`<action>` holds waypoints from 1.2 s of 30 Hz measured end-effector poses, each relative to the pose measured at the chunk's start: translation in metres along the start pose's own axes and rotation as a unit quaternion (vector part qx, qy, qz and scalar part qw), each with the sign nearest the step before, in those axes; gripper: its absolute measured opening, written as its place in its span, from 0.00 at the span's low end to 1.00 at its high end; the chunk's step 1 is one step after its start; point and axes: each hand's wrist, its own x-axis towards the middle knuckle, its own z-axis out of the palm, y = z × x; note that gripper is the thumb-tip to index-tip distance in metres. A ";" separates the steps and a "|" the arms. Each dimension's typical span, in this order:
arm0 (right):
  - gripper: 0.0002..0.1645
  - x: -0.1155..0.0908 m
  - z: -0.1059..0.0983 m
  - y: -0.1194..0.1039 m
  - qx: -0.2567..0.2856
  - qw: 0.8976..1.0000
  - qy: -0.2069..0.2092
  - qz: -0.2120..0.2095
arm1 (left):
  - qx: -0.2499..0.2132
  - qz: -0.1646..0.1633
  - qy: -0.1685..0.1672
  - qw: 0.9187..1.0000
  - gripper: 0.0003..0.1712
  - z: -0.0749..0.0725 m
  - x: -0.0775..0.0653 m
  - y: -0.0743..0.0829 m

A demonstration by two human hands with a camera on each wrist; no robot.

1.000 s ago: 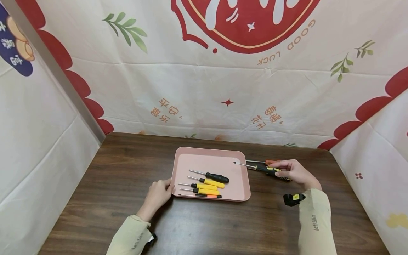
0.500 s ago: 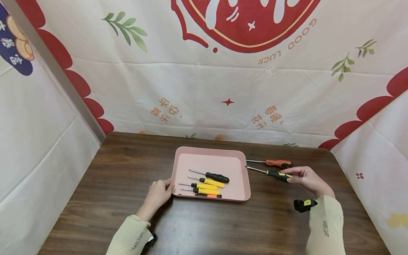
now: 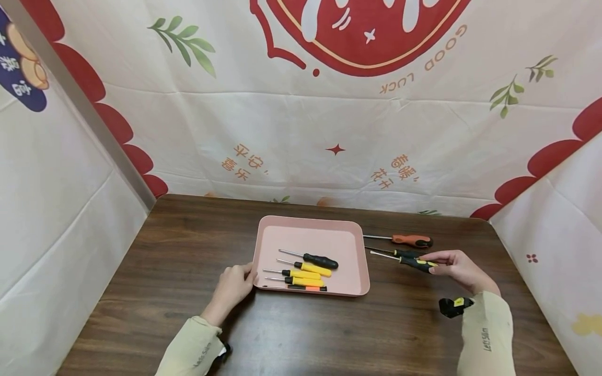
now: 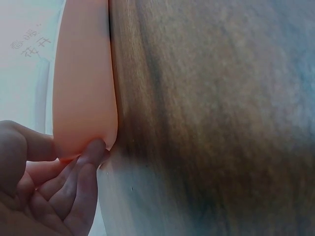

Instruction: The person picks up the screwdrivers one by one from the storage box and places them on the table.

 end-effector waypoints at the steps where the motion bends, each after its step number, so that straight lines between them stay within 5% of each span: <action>1: 0.16 0.000 0.000 0.001 0.003 1.000 -0.004 0.000 | 0.000 -0.002 0.000 1.000 0.12 0.000 0.000 0.000; 15: 0.15 0.005 0.005 0.007 -0.023 0.999 -0.011 0.021 | 0.005 0.009 0.005 1.000 0.06 -0.001 0.001 0.000; 24: 0.22 0.009 0.009 0.009 -0.059 0.997 0.000 0.049 | 0.002 0.000 -0.004 1.000 0.11 0.000 0.000 0.000; 36: 0.22 0.018 0.012 0.016 -0.099 0.995 -0.019 0.002 | 0.009 0.002 0.004 1.000 0.09 0.001 0.001 0.001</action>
